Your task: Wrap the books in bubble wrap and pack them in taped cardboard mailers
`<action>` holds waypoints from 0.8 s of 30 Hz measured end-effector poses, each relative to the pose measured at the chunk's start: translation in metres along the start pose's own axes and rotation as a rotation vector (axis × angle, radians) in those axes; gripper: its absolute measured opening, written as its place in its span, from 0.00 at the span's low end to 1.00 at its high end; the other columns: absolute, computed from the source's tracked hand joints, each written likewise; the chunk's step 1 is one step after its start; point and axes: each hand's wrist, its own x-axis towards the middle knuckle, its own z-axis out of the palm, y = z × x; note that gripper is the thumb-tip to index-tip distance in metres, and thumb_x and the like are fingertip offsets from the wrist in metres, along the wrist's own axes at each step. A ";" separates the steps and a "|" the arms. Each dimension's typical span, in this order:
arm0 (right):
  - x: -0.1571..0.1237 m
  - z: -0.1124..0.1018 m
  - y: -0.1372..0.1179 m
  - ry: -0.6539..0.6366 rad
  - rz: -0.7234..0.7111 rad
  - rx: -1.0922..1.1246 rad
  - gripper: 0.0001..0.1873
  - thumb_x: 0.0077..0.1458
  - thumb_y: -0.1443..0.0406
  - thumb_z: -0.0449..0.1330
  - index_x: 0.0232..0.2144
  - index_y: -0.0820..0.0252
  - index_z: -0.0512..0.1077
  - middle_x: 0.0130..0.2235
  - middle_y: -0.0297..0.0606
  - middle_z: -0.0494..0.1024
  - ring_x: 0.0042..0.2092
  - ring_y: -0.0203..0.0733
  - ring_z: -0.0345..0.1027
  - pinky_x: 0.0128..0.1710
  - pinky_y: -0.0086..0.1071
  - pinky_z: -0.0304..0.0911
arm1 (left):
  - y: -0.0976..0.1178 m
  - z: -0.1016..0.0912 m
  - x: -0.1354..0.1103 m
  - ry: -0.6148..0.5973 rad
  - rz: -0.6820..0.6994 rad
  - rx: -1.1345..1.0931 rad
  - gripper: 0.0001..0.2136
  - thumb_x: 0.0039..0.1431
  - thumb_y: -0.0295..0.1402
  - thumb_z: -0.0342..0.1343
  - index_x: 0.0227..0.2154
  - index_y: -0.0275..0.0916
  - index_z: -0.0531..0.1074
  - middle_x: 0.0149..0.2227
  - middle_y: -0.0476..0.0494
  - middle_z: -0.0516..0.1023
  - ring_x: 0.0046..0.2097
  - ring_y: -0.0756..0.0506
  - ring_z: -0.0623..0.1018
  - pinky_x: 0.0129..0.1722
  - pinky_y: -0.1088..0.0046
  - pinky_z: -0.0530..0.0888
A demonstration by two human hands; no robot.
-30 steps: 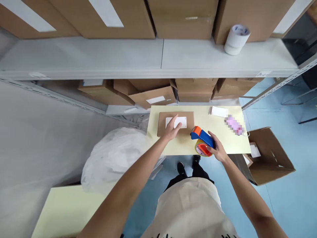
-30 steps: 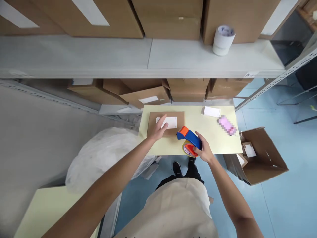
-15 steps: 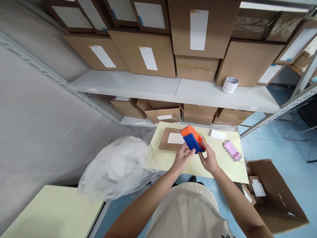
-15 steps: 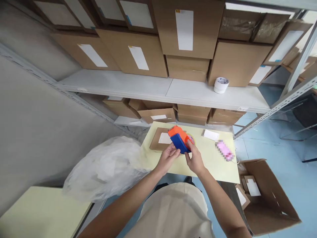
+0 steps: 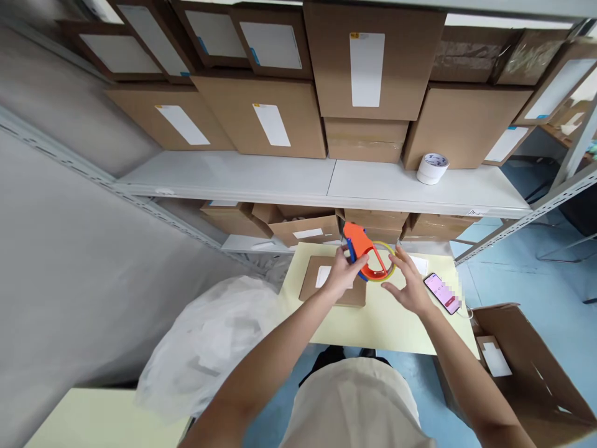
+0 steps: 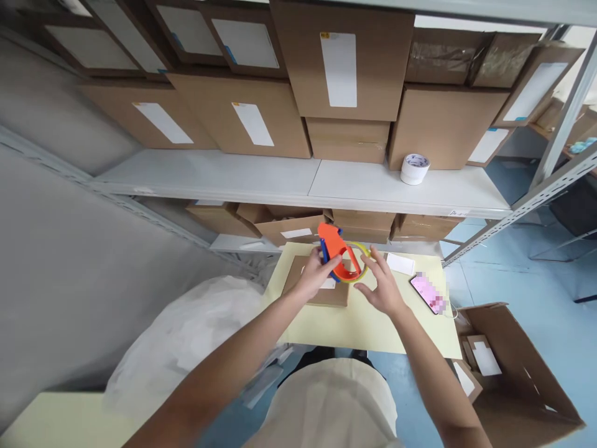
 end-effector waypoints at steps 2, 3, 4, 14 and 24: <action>0.026 -0.003 0.004 0.051 0.016 0.019 0.25 0.57 0.51 0.61 0.54 0.52 0.68 0.63 0.50 0.65 0.64 0.56 0.60 0.60 0.53 0.60 | 0.018 0.002 0.026 -0.072 0.121 0.054 0.29 0.49 0.43 0.68 0.50 0.39 0.65 0.44 0.36 0.80 0.43 0.40 0.81 0.41 0.61 0.79; 0.040 -0.003 0.007 0.093 0.030 0.018 0.24 0.56 0.51 0.62 0.52 0.52 0.69 0.61 0.51 0.67 0.63 0.56 0.61 0.58 0.52 0.63 | 0.026 0.005 0.040 -0.113 0.189 0.075 0.28 0.51 0.43 0.67 0.51 0.38 0.65 0.46 0.35 0.79 0.45 0.39 0.81 0.44 0.60 0.78; 0.054 -0.002 0.010 0.140 0.049 0.016 0.24 0.55 0.50 0.63 0.51 0.53 0.70 0.60 0.51 0.68 0.62 0.56 0.63 0.56 0.50 0.65 | 0.033 0.008 0.054 -0.152 0.259 0.096 0.27 0.53 0.43 0.65 0.52 0.38 0.65 0.50 0.33 0.77 0.47 0.39 0.80 0.46 0.59 0.78; 0.177 -0.001 0.053 0.328 0.264 -0.145 0.29 0.53 0.46 0.61 0.49 0.59 0.71 0.50 0.50 0.78 0.50 0.54 0.72 0.51 0.48 0.67 | 0.062 0.042 0.201 -0.232 0.561 0.435 0.27 0.56 0.39 0.62 0.58 0.38 0.69 0.46 0.38 0.73 0.45 0.42 0.76 0.52 0.61 0.73; 0.224 -0.002 0.095 0.218 0.359 -0.367 0.23 0.55 0.48 0.60 0.48 0.54 0.71 0.45 0.45 0.80 0.49 0.55 0.71 0.50 0.49 0.61 | 0.056 0.068 0.255 -0.058 0.556 0.509 0.23 0.56 0.37 0.60 0.54 0.34 0.72 0.48 0.34 0.74 0.48 0.39 0.77 0.53 0.59 0.71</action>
